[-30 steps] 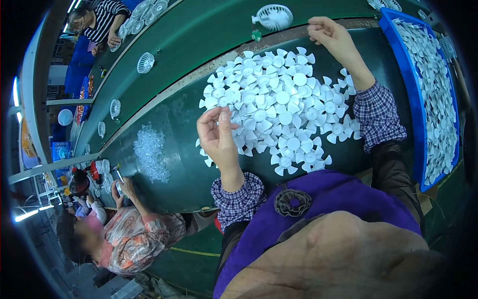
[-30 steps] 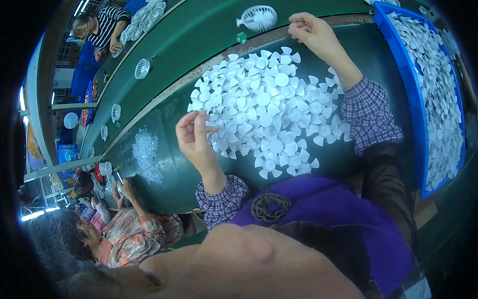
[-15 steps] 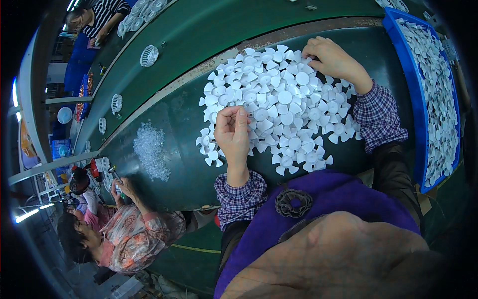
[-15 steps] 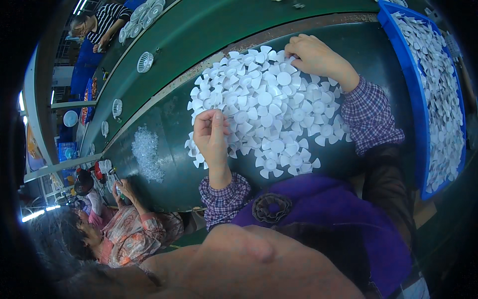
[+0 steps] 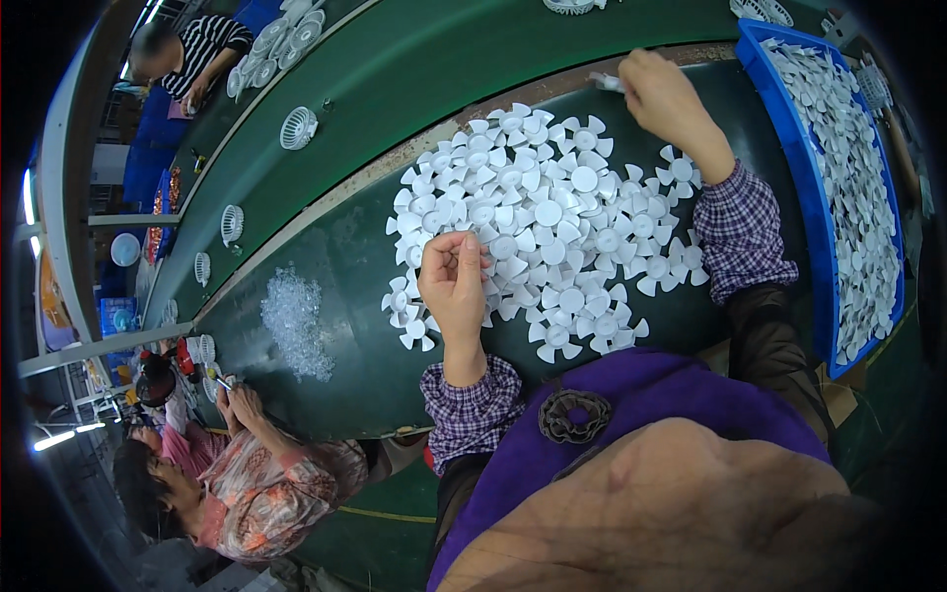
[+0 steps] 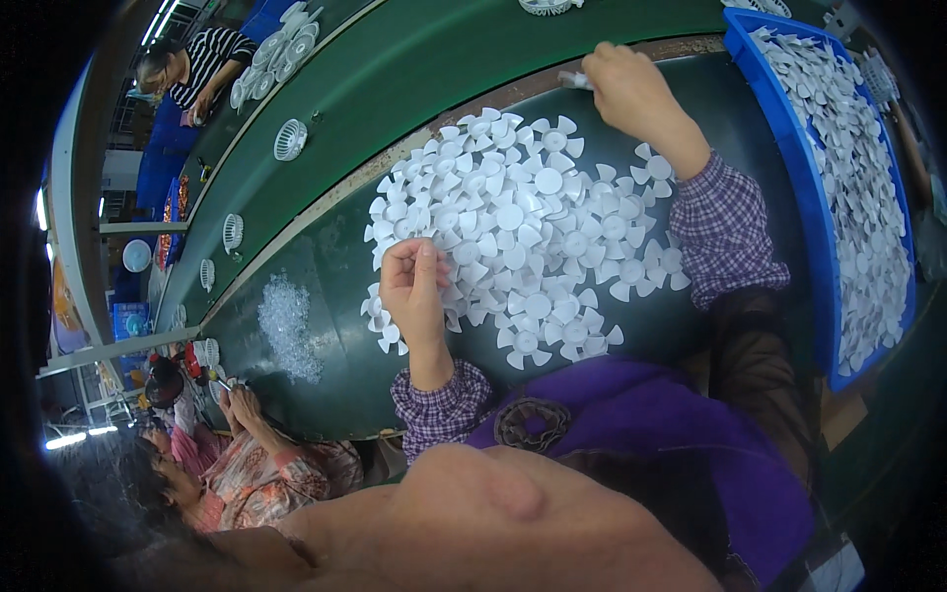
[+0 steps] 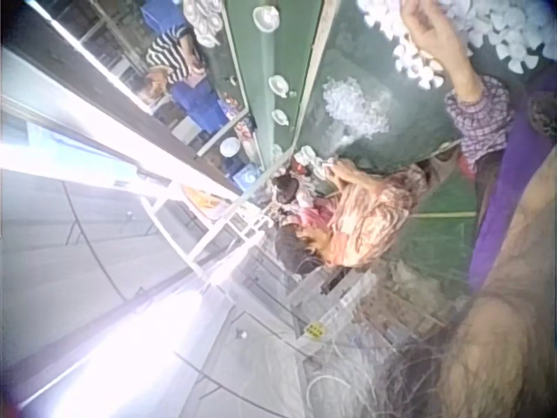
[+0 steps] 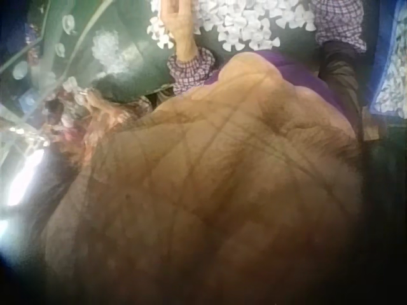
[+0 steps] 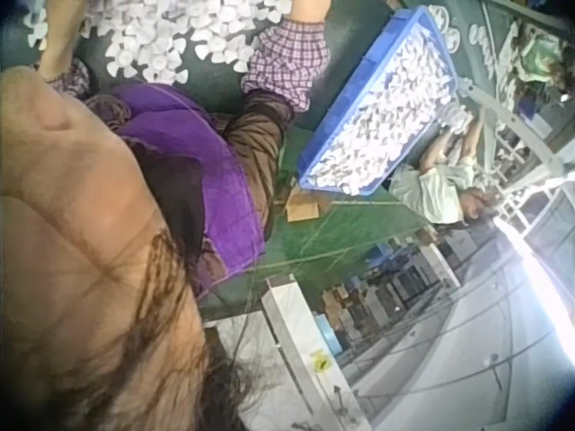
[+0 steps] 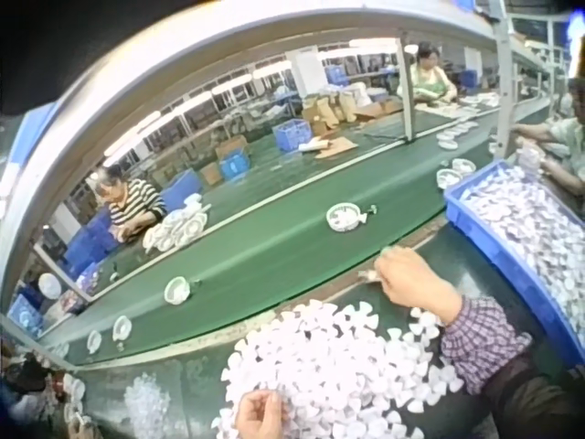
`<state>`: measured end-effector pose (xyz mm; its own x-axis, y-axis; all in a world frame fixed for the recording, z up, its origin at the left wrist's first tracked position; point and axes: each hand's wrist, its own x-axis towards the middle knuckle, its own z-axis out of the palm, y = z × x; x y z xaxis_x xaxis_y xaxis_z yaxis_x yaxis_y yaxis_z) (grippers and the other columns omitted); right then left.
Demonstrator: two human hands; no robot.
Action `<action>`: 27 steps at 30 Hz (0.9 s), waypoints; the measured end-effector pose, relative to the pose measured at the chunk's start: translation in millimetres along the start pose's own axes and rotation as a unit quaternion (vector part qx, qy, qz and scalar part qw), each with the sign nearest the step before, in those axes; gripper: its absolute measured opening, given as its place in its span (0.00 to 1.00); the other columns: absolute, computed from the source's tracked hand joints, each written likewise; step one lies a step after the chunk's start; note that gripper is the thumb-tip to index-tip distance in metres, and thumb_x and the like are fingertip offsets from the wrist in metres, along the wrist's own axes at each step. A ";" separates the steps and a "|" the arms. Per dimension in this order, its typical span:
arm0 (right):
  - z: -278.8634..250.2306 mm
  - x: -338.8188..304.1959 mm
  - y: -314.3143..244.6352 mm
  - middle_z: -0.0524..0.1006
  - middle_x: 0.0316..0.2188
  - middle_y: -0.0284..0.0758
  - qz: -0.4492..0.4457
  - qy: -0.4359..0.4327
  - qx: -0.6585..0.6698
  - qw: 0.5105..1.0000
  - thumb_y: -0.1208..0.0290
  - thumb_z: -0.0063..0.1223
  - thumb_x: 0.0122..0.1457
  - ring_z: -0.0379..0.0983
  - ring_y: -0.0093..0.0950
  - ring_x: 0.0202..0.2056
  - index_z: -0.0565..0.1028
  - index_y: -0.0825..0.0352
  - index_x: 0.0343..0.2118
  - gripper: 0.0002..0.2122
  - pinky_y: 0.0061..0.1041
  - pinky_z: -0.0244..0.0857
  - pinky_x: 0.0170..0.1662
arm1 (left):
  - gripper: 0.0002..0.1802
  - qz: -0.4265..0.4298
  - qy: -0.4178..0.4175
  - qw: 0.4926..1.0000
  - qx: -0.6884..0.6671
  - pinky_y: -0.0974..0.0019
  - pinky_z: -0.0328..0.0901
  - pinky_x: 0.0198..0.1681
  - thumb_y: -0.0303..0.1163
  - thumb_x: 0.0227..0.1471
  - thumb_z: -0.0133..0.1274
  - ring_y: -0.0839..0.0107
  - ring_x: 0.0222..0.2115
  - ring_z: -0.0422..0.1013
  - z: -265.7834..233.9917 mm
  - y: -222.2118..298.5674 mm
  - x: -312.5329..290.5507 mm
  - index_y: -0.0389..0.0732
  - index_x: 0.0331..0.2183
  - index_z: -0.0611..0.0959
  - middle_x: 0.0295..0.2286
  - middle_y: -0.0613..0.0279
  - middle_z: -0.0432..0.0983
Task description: Assembling plastic fan blades into their circular protective frames on a factory assembly line.
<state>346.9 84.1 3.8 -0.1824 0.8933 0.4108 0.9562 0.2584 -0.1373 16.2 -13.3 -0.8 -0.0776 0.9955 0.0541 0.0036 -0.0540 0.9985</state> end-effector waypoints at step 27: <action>22.4 -1.5 -14.9 0.71 0.27 0.41 0.005 -0.085 0.159 0.984 0.68 0.56 0.49 0.67 0.35 0.29 0.70 0.69 0.35 0.13 0.31 0.62 0.32 | 0.07 0.010 -0.087 0.985 0.149 0.77 0.66 0.26 0.26 0.49 0.55 0.82 0.23 0.70 -61.3 35.1 10.1 0.34 0.32 0.77 0.24 0.64 0.76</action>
<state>327.9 87.1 -15.0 -0.2349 0.9377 0.2560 0.8431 0.3276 -0.4265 -45.5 -10.0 34.8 0.0984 0.9940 0.0481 0.2970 -0.0755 0.9519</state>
